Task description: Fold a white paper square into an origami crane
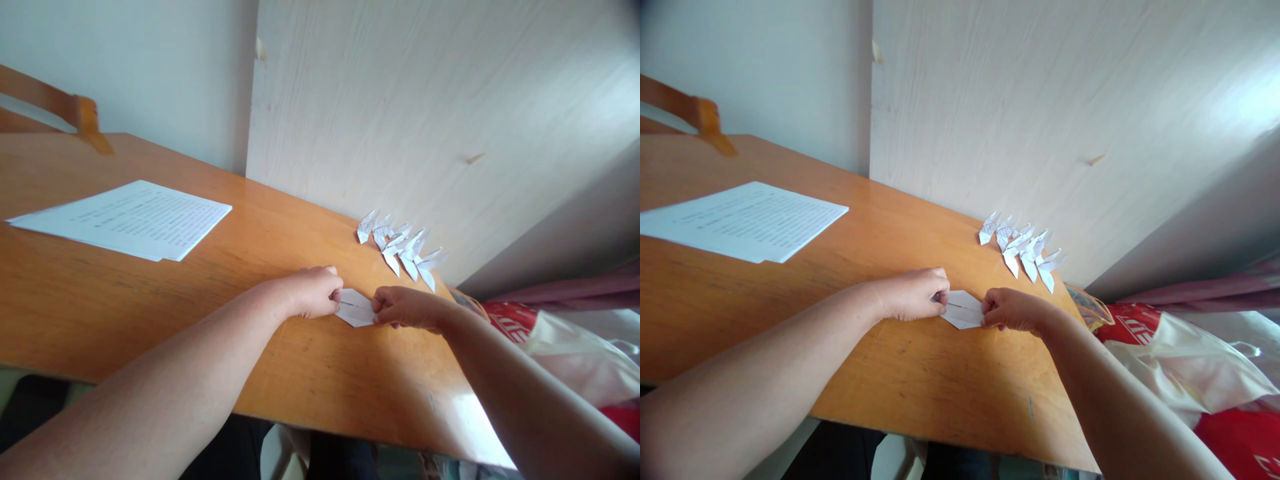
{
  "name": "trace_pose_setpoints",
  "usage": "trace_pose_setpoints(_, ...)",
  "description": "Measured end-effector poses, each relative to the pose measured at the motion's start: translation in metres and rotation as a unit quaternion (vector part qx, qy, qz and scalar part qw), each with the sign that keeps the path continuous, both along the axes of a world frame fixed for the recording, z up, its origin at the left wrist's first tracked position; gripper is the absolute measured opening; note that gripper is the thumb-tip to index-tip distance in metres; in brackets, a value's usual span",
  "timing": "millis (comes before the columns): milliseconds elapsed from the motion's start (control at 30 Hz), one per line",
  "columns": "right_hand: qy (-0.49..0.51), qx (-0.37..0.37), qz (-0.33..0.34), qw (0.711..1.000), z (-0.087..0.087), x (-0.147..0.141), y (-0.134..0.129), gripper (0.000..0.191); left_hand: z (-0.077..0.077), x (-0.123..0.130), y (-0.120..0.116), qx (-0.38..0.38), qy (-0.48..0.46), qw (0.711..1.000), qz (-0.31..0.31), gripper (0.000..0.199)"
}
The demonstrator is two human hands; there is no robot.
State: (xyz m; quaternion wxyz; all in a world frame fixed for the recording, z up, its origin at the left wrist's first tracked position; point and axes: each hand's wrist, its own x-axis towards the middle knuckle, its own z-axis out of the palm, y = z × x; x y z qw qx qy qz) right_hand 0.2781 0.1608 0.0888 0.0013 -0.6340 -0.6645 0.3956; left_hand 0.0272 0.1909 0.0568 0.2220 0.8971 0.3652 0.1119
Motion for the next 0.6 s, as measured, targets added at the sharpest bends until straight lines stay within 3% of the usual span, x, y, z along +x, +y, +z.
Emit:
trace_pose_setpoints(300, 0.022, 0.020, -0.012, 0.999, 0.000, 0.001, -0.006, 0.020, 0.003, 0.000, -0.004, 0.020, 0.012, 1.000, -0.004, 0.012)
trace_pose_setpoints(600, 0.077, 0.052, -0.082, 0.992, -0.010, 0.000, -0.017, 0.011, 0.011, 0.001, -0.015, 0.089, 0.016, 0.996, -0.011, 0.017)
